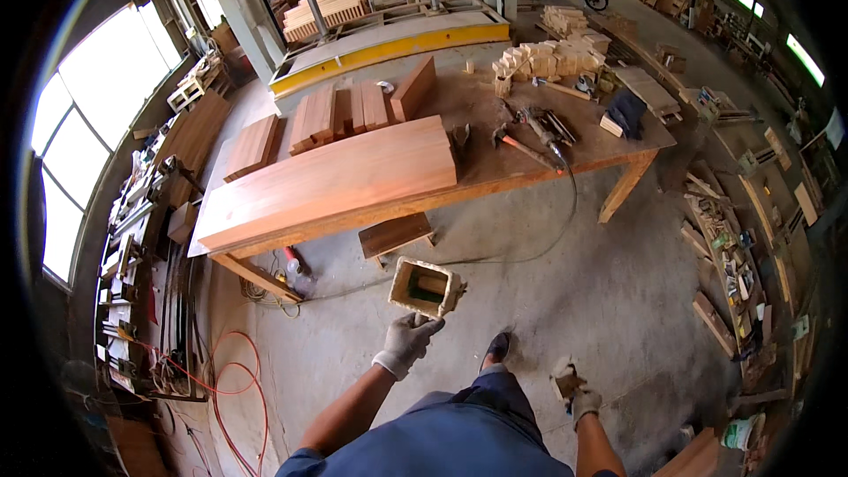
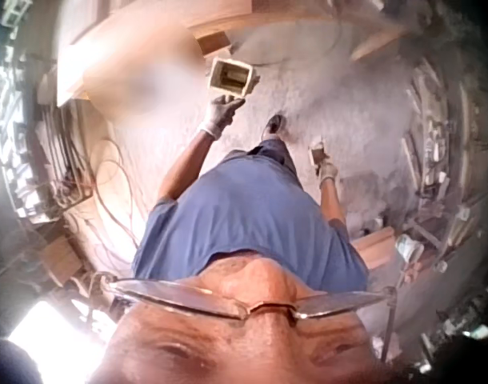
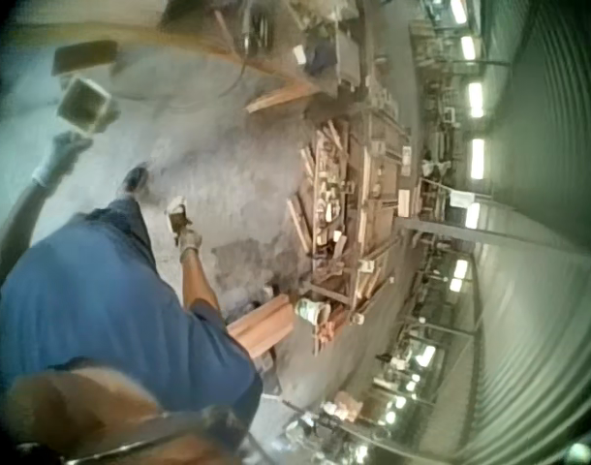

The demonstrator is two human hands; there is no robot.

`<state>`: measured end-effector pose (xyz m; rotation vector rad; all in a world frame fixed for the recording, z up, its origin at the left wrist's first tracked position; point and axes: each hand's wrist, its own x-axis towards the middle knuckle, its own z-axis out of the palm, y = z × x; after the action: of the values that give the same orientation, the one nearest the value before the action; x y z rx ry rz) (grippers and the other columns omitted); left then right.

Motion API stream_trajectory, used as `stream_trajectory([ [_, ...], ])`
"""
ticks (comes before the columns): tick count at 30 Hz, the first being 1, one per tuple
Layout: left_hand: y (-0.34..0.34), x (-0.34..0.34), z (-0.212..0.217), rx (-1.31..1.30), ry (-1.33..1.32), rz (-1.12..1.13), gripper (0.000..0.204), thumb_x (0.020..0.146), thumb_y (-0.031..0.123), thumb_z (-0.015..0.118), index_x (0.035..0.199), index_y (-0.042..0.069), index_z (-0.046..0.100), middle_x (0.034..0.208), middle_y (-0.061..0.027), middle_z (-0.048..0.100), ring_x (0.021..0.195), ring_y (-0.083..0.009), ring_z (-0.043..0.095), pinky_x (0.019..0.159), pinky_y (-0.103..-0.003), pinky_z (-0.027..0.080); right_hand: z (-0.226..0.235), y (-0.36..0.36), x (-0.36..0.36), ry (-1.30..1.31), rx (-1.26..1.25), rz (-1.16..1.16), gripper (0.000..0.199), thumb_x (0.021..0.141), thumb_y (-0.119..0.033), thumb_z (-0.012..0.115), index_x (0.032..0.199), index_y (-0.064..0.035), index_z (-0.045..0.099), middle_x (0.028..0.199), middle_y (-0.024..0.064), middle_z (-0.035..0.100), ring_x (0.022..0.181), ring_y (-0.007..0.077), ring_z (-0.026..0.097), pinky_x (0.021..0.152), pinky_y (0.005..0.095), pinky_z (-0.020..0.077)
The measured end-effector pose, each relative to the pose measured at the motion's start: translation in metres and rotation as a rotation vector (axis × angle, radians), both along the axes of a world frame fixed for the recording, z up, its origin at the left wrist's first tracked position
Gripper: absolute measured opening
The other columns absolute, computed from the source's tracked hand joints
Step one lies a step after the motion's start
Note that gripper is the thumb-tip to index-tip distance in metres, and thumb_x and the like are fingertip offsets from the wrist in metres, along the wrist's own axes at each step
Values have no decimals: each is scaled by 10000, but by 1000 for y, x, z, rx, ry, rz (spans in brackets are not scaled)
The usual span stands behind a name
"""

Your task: The person walks through a workshop carrying a bucket and a small container. They pour a liquid from a bottle into the bucket, then walk to a workbench and pick up a scoop. Finally, they sit on the floor and scoop a white powder from a large bucket into the small container.

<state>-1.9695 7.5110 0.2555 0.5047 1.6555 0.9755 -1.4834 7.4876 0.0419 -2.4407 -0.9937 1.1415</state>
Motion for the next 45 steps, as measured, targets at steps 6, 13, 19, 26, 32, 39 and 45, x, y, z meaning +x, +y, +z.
stream_trajectory([
  [6, 99, 22, 43, 107, -114, -18, 317, 910, 301, 816, 810, 107, 586, 625, 31, 520, 480, -74, 449, 420, -265, 345, 49, 211, -66, -4, 299, 274, 333, 912, -297, 723, 888, 35, 737, 782, 84, 714, 728, 160, 653, 661, 394, 522],
  [13, 197, -20, 65, 172, -83, 22, 300, 936, 241, 776, 750, 72, 612, 579, -7, 568, 406, -95, 485, 351, -259, 335, 118, 399, -186, 56, 376, 342, 365, 881, -343, 801, 743, -32, 669, 669, 59, 654, 568, 138, 630, 552, 367, 522],
  [19, 289, -60, 82, 194, -142, -73, 305, 938, 288, 772, 798, 92, 585, 555, 2, 539, 388, -95, 482, 327, -264, 309, 168, 474, -283, -119, 391, 483, 321, 850, -366, 768, 873, -46, 765, 860, 194, 745, 856, 347, 736, 786, 447, 560],
  [26, 370, -104, 67, 217, -145, -146, 273, 947, 275, 751, 874, 75, 580, 608, 1, 524, 428, -97, 465, 366, -257, 352, 150, 534, -363, -344, 208, 571, 388, 857, -408, 667, 989, -57, 768, 1035, 223, 743, 993, 400, 714, 882, 501, 563],
  [32, 406, -116, 55, 138, -190, -148, 267, 944, 280, 754, 929, 65, 596, 623, -4, 525, 429, -108, 482, 365, -263, 372, 136, 559, -392, -313, 119, 459, 333, 842, -350, 710, 985, -57, 778, 1019, 214, 752, 991, 374, 727, 879, 466, 568],
  [39, 438, -100, 43, 60, -188, -118, 274, 925, 264, 780, 982, 57, 609, 654, -6, 542, 436, -106, 488, 374, -263, 389, 136, 569, -388, 247, 130, 405, 328, 825, -350, 814, 898, -37, 748, 839, 130, 754, 805, 276, 726, 752, 408, 563],
  [45, 466, -72, 23, -24, -161, -176, 244, 927, 257, 782, 966, 61, 642, 763, 15, 595, 630, -92, 527, 560, -278, 452, 124, 575, -323, 241, 126, 446, 271, 845, -229, 781, 1021, -24, 756, 903, 135, 761, 815, 245, 734, 777, 388, 575],
])
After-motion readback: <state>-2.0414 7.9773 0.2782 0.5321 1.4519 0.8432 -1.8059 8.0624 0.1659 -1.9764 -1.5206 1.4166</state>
